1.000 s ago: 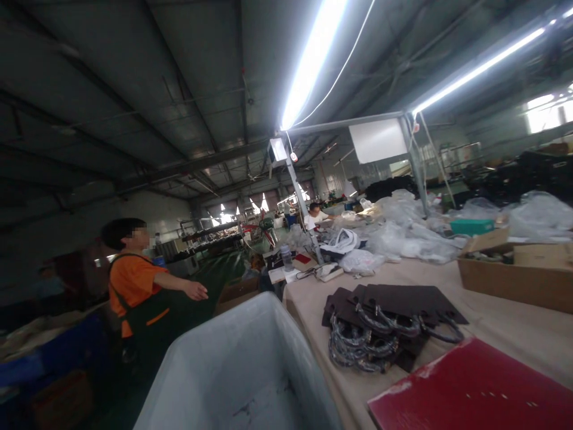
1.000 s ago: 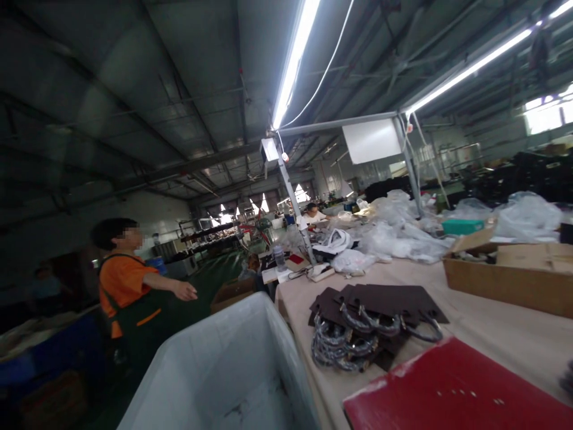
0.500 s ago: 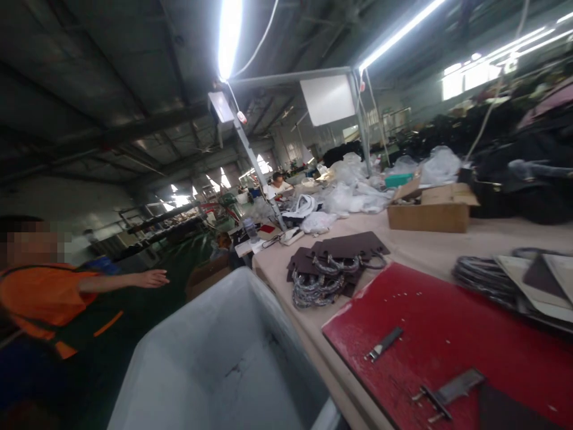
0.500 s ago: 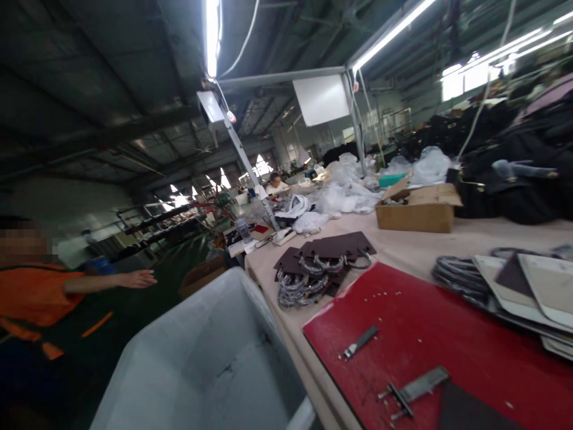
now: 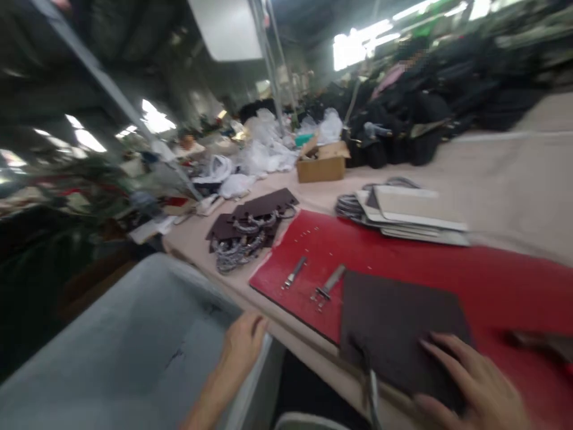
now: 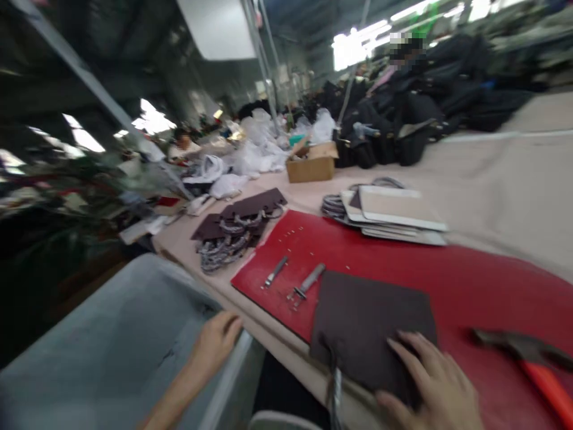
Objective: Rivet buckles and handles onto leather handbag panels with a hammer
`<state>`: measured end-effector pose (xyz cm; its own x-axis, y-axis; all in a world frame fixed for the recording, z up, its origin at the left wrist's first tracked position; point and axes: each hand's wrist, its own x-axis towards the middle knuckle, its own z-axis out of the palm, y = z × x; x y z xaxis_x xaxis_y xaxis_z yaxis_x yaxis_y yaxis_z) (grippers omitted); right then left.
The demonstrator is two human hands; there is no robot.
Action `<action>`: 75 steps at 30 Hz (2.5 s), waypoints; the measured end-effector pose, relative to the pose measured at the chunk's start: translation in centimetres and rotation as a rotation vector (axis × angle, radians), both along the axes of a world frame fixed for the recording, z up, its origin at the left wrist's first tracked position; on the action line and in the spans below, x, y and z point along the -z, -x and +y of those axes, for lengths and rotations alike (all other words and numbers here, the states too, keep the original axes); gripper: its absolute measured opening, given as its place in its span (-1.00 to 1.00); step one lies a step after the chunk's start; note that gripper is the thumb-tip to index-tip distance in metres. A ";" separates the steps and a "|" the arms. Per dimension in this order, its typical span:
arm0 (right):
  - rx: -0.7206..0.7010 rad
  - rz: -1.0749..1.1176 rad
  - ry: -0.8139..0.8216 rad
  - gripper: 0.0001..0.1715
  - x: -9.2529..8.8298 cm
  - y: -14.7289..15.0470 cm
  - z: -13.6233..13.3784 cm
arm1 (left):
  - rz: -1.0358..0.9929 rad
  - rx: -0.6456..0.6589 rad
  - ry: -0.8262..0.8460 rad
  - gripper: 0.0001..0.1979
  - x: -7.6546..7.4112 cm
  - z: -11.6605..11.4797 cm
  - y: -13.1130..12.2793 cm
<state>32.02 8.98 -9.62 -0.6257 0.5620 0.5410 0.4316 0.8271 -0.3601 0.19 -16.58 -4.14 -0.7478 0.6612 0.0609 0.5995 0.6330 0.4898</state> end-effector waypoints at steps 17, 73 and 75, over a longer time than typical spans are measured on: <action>0.004 -0.187 0.157 -0.18 -1.6 -1.6 -2.5 | -0.012 0.493 0.402 -0.61 -2.7 20.1 1.4; 0.034 -0.117 0.238 -0.30 -2.4 -1.3 -3.3 | -0.748 0.372 -0.629 -0.64 -0.7 17.2 -6.5; 0.034 -0.104 0.224 -0.32 -2.0 -1.3 -3.0 | -0.681 0.290 -0.640 -0.59 -1.4 17.8 -3.5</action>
<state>33.33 5.94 -7.66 -0.6504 0.6823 0.3340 0.5021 0.7160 -0.4849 3.68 1.25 -2.79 -0.5693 0.8174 0.0881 0.1519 -0.0007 0.9884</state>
